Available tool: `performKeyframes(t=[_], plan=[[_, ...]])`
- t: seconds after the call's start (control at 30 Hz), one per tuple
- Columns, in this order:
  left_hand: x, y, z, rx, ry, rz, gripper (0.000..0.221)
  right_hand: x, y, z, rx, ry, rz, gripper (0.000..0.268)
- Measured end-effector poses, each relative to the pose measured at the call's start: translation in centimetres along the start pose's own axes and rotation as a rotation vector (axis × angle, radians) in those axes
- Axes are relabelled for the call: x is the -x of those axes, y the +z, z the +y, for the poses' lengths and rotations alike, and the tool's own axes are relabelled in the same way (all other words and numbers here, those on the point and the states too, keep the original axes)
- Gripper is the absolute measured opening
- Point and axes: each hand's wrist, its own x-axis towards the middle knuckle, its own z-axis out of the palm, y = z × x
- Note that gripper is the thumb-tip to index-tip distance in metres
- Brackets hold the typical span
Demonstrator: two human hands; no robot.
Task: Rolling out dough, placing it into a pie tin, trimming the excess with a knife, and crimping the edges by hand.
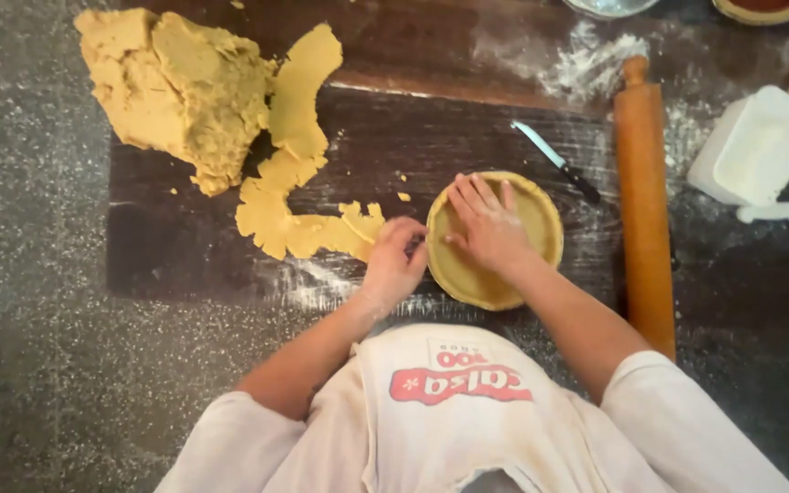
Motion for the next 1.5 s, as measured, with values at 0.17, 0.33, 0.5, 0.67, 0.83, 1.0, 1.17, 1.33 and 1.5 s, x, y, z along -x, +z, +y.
performKeyframes(t=[0.17, 0.33, 0.5, 0.67, 0.83, 1.0, 1.17, 1.33, 1.5], plan=[[0.8, 0.1, -0.1, 0.027, -0.064, -0.048, 0.021, -0.2, 1.8, 0.8, 0.029, -0.112, 0.155, 0.082], [0.7, 0.7, -0.3, 0.022, -0.065, -0.062, 0.021, 2.3, 2.3, 0.8, -0.102, -0.12, 0.137, 0.087], [1.8, 1.1, -1.1, -0.014, -0.05, -0.106, 0.023, 3.7, 3.9, 0.4, -0.134, -0.114, 0.001, 0.104], [0.3, 0.9, 0.0, 0.005, -0.011, -0.095, 0.024, 2.4, 2.0, 1.7, -0.264, -0.139, -0.025, 0.105], [0.4, -0.3, 0.1, 0.01, -0.048, -0.109, 0.022, 3.2, 0.5, 0.8, -0.165, 0.186, -0.19, 0.097], [0.1, -1.0, 1.8, 0.08, -0.074, -0.094, 0.02, 2.6, -0.6, -0.1, -0.13, 0.252, -0.23, 0.095], [0.1, -1.9, 1.7, 0.11, 0.0, -0.027, 0.02, 2.4, -2.7, -2.8, -0.089, 0.365, -0.176, 0.086], [2.0, -3.7, -0.2, 0.074, -0.028, 0.01, 0.02, 2.6, 0.2, -2.2, -0.079, 0.134, -0.254, 0.09], [2.8, -5.5, 0.4, 0.008, -0.044, -0.033, 0.02, 1.2, -1.9, -3.9, -0.236, 0.428, -0.234, 0.087]])
